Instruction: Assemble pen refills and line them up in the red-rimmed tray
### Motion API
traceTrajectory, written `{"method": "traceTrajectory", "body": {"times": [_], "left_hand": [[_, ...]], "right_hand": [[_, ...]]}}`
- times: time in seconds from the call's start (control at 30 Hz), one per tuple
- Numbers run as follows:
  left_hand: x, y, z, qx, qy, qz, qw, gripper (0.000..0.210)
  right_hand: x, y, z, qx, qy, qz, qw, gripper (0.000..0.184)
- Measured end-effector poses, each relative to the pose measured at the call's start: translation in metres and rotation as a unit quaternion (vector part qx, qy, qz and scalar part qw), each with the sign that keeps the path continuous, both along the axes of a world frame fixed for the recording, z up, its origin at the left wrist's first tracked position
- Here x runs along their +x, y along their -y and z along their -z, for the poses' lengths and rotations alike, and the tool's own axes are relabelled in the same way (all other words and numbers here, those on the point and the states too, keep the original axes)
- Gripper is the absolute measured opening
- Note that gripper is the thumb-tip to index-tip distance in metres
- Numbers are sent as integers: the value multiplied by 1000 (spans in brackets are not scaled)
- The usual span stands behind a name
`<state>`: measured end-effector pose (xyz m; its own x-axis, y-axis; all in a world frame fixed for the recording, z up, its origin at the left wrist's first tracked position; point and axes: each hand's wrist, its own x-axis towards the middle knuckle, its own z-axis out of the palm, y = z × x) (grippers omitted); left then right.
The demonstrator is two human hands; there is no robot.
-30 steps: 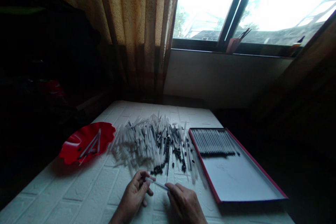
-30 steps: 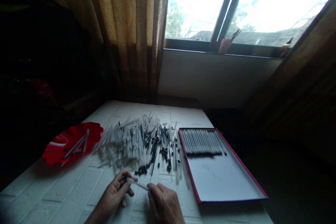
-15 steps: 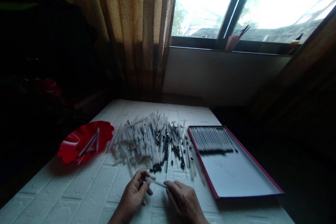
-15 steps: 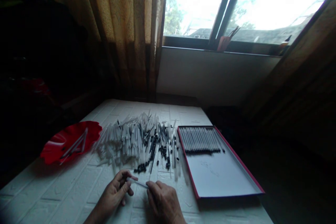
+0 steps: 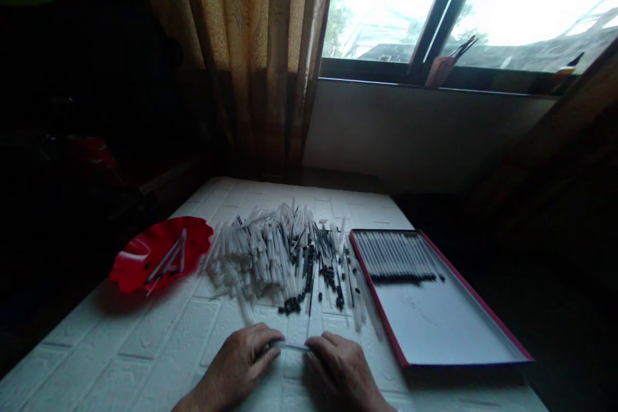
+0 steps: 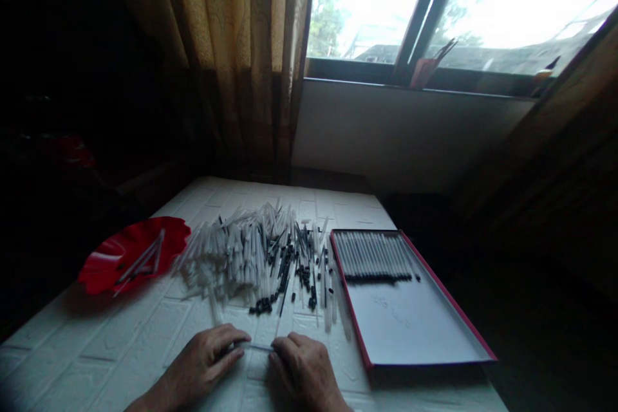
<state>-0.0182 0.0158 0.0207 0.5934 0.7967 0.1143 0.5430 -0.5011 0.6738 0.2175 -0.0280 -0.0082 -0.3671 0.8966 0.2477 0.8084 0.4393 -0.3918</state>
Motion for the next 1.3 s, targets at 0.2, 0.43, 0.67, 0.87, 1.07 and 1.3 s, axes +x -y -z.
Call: {"method": "traceTrajectory", "body": {"times": [0.2,0.43,0.67,0.87,1.07,1.3], "left_hand": [[-1,5,11,75,2,14,997,17],[1,4,13,104,25,15,994,16],[1,1,11,77,8,26,997,16],[0,0,15,64,-2,34,997,17],[0,1,15,69,18,33,997,17],[1,0,12,58,24,30,998,18]], "right_hand": [[4,-4,-3,13,15,-46,999,16],[6,-9,4,9,24,-65,998,14],[5,-8,6,23,25,-71,997,19],[4,-10,3,32,29,-76,996,20],[3,-10,2,18,42,-78,996,16],[3,-10,4,22,43,-74,996,13]]}}
